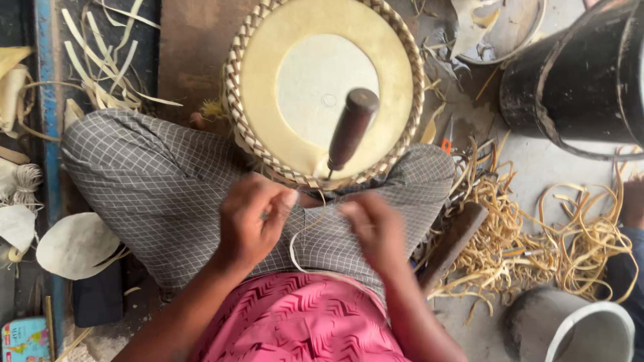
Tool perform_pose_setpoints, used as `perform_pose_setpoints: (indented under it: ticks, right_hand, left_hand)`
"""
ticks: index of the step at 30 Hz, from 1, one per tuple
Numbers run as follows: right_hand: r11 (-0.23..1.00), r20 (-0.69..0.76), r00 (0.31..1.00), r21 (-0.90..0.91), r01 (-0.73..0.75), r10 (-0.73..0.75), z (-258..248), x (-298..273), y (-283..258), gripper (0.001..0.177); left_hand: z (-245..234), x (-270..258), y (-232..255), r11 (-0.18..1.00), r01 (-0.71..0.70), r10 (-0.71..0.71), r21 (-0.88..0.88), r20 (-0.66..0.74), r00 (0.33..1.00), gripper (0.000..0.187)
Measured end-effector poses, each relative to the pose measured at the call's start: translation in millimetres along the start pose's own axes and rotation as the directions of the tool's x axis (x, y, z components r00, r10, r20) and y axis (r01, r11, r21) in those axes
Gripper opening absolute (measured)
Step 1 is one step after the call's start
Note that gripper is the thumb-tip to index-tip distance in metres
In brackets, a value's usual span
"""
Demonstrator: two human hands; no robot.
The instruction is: The person repairs a percussion instrument by hand using a tool to tighten and trim material around the drum head.
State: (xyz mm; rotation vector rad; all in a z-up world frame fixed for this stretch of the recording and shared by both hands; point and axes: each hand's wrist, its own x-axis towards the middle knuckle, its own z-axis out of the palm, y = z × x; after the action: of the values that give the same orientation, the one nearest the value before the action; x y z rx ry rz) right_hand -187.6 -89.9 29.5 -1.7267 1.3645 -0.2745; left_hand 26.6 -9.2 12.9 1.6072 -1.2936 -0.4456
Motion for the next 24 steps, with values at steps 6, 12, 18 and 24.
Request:
perform_pose_setpoints:
  ticks: [6,12,18,24]
  right_hand:
    - [0.666,0.601,0.799,0.605,-0.436,-0.024,68,-10,65,0.023]
    - [0.799,0.669,0.743,0.441,-0.409,0.011,14,-13,103,0.019]
    - [0.962,0.491,0.838,-0.001,-0.274,0.24,-115,0,125,0.022]
    - [0.834,-0.009,0.981,-0.524,-0.171,0.196,-92,-12,87,0.015]
  left_hand:
    - [46,-31,-10,0.944,0.266,-0.226,-0.196,0.202,0.953,0.023]
    - [47,-46,-15,0.185,0.522,-0.379,-0.832,0.43,0.82,0.025]
    - [39,-33,-18,0.352,0.521,-0.381,-0.778,0.39,0.838,0.023]
    - [23,-31,-23,-0.104,0.639,-0.297,-0.762,0.637,0.711,0.018]
